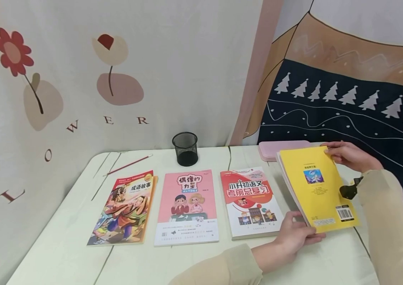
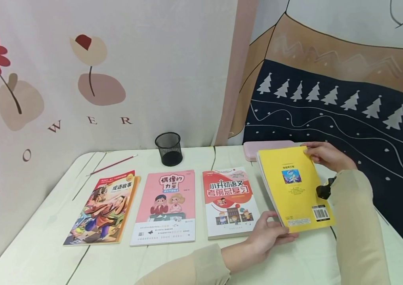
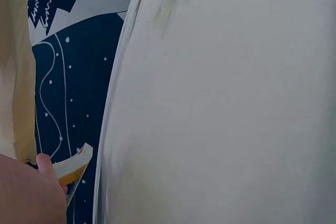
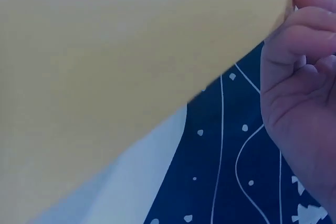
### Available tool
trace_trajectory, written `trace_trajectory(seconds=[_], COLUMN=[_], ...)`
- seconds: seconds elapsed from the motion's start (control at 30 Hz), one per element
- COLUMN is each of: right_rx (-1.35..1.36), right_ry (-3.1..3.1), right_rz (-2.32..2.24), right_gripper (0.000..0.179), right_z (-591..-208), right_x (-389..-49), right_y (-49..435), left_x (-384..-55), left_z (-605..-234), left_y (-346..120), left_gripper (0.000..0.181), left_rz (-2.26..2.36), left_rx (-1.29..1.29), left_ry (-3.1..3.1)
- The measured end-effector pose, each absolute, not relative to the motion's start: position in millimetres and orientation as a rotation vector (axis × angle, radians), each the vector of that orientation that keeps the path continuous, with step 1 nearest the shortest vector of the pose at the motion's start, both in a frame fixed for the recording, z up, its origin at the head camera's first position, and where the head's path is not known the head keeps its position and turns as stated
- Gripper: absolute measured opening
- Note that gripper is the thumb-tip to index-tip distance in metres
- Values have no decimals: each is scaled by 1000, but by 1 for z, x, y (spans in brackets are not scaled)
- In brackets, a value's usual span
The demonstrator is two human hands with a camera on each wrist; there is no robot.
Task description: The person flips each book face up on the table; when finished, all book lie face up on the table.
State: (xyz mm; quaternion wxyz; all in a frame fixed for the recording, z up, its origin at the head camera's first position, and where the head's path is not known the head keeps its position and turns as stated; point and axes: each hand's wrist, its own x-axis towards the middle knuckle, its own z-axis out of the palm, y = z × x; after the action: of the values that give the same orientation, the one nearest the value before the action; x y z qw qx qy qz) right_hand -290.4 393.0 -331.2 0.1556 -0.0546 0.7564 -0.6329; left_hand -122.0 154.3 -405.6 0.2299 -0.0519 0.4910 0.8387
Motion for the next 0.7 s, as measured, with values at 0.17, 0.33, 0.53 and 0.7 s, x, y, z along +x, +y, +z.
trace_trajectory(seconds=[0.17, 0.33, 0.53, 0.7], right_rx=[-106, -101, -105, -128], right_ry=[2336, 2424, 2485, 2505], right_rz=[-1609, -1482, -1422, -1380], right_gripper=[43, 56, 57, 54], right_z=[-332, -332, -333, -332], right_x=[-292, -292, -291, -290], right_y=[389, 388, 386, 386], left_x=[-122, -123, -125, -127], left_z=[-404, -402, -400, -400], left_y=[151, 145, 141, 140], left_gripper=[41, 52, 52, 54], left_rz=[2337, 2337, 2358, 2387], left_rx=[-97, -34, -22, -9], left_ry=[1361, 1378, 1350, 1280])
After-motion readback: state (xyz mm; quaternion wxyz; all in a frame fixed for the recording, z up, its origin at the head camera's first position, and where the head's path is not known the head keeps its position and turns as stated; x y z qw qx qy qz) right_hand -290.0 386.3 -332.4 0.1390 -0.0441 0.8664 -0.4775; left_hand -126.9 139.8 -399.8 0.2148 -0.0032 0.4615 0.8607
